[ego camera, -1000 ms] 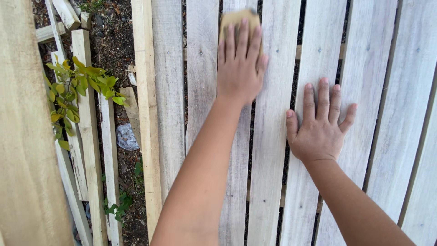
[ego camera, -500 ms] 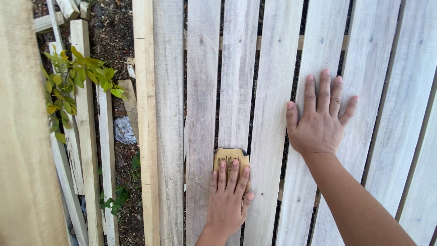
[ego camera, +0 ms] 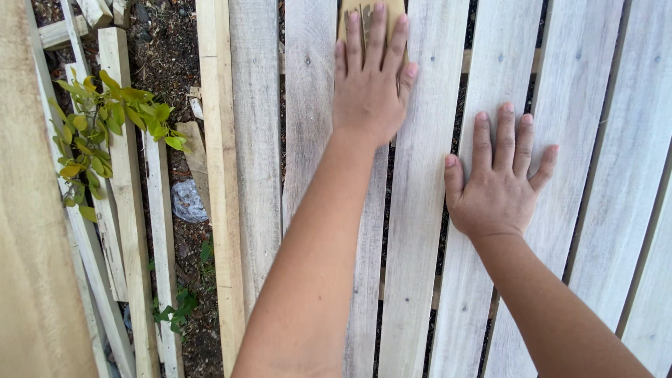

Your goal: The person sands the surface of a slatted wooden structure with a sanding block, rubbing it back and forth along the planks while steadying the wood with the other hand. They work across different planks and then run their hands along the sanded edge and surface.

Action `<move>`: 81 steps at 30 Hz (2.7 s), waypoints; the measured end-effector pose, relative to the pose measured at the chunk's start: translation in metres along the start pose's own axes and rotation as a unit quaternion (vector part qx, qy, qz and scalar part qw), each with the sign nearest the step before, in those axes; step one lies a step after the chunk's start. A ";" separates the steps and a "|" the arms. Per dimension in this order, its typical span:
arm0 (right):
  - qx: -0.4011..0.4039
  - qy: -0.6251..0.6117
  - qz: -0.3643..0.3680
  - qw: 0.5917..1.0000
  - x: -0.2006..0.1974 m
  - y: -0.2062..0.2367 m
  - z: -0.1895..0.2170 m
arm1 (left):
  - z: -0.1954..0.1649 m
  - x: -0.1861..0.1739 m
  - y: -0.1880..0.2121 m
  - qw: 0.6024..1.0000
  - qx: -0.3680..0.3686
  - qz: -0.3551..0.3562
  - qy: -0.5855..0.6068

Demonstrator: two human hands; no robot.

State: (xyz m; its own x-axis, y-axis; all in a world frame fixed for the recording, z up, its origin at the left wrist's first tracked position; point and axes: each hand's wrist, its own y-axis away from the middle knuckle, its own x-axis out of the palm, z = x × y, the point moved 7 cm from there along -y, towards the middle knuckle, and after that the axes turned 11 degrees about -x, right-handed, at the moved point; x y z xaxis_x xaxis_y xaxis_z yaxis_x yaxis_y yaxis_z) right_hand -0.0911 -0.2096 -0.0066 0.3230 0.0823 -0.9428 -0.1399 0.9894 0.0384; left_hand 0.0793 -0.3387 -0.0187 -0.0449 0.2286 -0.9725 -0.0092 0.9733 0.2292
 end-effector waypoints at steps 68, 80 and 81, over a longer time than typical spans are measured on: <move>0.007 -0.006 0.011 1.000 0.003 -0.002 -0.001 | 0.014 0.057 0.228 0.995 0.040 0.061 0.066; 0.007 -0.001 0.012 1.000 -0.002 -0.003 0.001 | 0.000 0.004 0.020 0.999 -0.011 0.032 0.010; 0.002 -0.002 0.003 1.000 -0.004 -0.003 0.002 | 0.001 0.010 0.038 0.999 -0.005 0.025 0.019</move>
State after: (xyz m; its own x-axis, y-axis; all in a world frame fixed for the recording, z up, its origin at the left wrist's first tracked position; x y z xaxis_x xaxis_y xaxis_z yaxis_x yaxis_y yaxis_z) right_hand -0.0903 -0.2128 -0.0025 0.3262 0.0893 -0.9411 -0.1390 0.9892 0.0457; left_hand 0.0794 -0.2998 -0.0194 -0.0826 0.2767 -0.9574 -0.0149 0.9602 0.2789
